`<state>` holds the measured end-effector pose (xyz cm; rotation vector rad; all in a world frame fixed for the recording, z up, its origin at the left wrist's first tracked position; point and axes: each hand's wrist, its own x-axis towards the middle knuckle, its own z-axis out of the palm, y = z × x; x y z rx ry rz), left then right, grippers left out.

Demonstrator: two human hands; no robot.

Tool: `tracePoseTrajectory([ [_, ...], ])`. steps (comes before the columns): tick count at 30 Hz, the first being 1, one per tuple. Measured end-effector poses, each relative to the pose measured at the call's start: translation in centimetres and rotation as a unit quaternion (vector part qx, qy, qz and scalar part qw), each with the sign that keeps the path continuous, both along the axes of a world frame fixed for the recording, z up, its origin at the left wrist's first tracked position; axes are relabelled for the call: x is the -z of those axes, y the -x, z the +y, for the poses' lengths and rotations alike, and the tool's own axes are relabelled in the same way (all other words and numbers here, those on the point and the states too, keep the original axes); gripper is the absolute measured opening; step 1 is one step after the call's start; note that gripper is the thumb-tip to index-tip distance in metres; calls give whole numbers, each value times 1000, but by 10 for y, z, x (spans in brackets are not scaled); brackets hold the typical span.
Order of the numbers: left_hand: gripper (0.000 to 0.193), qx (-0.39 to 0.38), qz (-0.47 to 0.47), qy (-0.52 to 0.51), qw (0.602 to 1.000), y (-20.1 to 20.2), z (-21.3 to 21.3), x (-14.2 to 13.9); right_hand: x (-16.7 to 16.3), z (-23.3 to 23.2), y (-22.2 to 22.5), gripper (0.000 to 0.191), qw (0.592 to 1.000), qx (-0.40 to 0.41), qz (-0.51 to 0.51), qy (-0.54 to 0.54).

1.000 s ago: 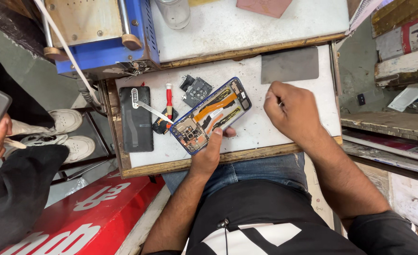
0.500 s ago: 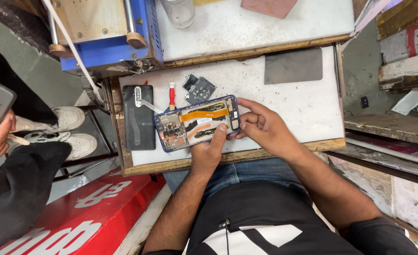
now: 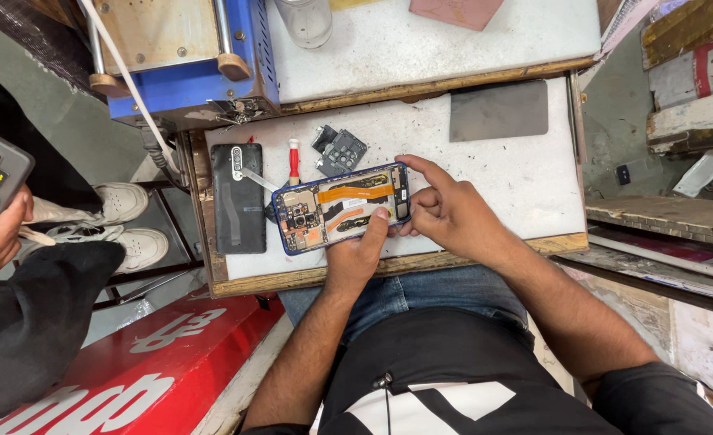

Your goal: The person repairs a smartphone at a workbench. They use a screwdriver on the opened phone, remove internal components including the battery, and work on the exposed internals with a pry tool, handling the phone frame and parts throughout.

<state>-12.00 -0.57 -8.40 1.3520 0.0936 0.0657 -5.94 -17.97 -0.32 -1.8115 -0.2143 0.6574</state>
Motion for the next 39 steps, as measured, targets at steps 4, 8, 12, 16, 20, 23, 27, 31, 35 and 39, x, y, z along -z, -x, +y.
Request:
tracePoseTrajectory([
  [4,16,7,9,22,1000,0,0,2,3,-5,-2,64,1000,-8,5,15],
  [8,17,8,17,43,999,-1,2,4,0,-10,-4,74,999,-33,8,-34],
  [12,16,13,31,43,999,-1,2,5,0,-7,-4,74,999,-32,4,-21],
  [16,16,14,32,49,998,-1,1,6,1,-4,-4,69,999,-18,-4,34],
  [20,16,3,15,32,999,-1,1,5,0,-8,-5,74,999,-36,-18,5],
  [23,16,4,-5,7,1000,0,1,3,-1,-9,-5,79,998,-41,-37,17],
  [27,18,10,18,31,999,1,-1,0,-1,-7,-3,77,998,-39,-39,22],
  [31,18,13,19,38,999,1,-1,-1,0,-5,-1,72,997,-34,-58,46],
  [35,17,8,14,28,999,2,-1,0,1,-6,-2,69,998,-29,-50,36],
  [39,17,6,10,21,1000,2,1,1,-1,-14,-4,78,996,-69,-46,-18],
])
